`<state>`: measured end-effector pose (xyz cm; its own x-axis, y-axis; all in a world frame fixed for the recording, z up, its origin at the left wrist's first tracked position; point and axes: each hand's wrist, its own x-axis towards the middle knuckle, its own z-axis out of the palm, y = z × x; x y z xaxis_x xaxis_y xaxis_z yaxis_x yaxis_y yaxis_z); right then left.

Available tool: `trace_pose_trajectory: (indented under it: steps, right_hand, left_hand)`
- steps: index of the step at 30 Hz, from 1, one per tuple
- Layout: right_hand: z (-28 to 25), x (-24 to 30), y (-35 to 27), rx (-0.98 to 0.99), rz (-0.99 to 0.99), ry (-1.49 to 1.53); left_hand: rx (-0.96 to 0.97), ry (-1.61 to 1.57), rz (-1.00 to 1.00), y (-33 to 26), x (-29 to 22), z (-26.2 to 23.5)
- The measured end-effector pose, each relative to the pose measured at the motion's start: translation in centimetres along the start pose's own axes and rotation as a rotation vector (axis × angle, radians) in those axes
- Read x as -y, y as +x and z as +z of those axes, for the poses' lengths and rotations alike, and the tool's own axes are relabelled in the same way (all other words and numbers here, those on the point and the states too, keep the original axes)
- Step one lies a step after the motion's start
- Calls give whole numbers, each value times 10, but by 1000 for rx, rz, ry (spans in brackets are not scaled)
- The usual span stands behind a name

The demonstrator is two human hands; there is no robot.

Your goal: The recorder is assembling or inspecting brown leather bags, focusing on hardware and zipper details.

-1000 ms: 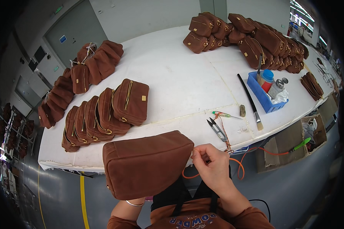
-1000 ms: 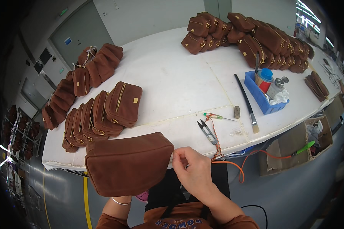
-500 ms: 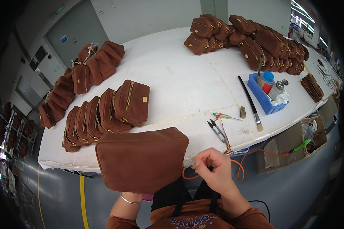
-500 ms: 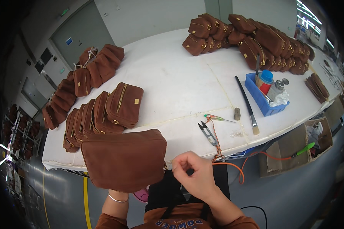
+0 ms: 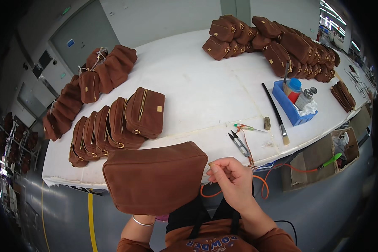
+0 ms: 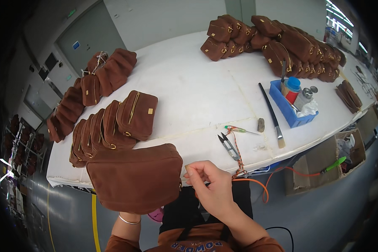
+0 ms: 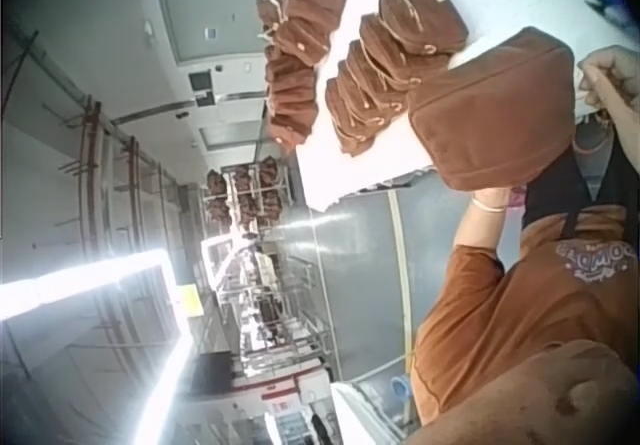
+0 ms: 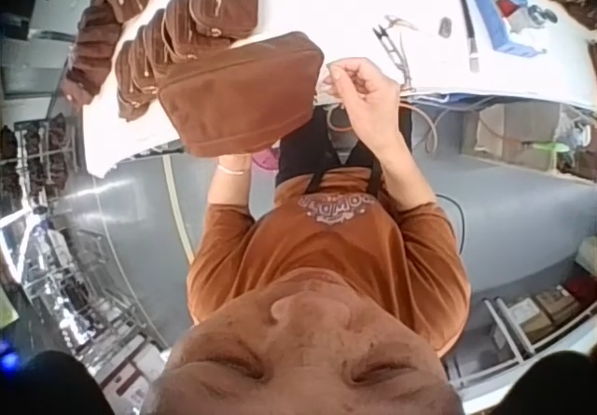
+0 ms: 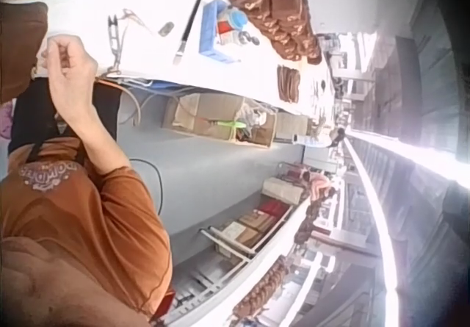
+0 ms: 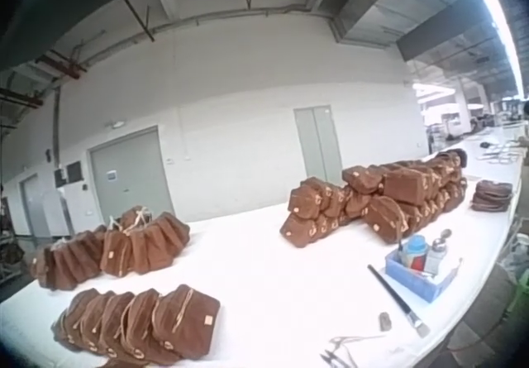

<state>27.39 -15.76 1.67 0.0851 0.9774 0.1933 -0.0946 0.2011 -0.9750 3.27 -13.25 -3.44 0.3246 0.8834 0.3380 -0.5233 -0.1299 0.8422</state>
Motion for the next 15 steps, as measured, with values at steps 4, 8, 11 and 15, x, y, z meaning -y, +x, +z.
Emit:
trace_pose_trajectory:
  steps: [4,8,11,15]
  right_hand:
    - [0,-2,-1,15,15,-4]
    - [-1,-7,-1,-5,-43,-49]
    - [-2,-3,-1,-11,-67,-155]
    - [0,-5,0,-65,-149,-273]
  left_hand:
    - [-116,-190,-50,-11,-1,-2]
    - [-15,-116,-26,-8,5,0]
    - [-26,-92,-33,-8,3,3]
    - [-36,-67,-46,-7,3,4]
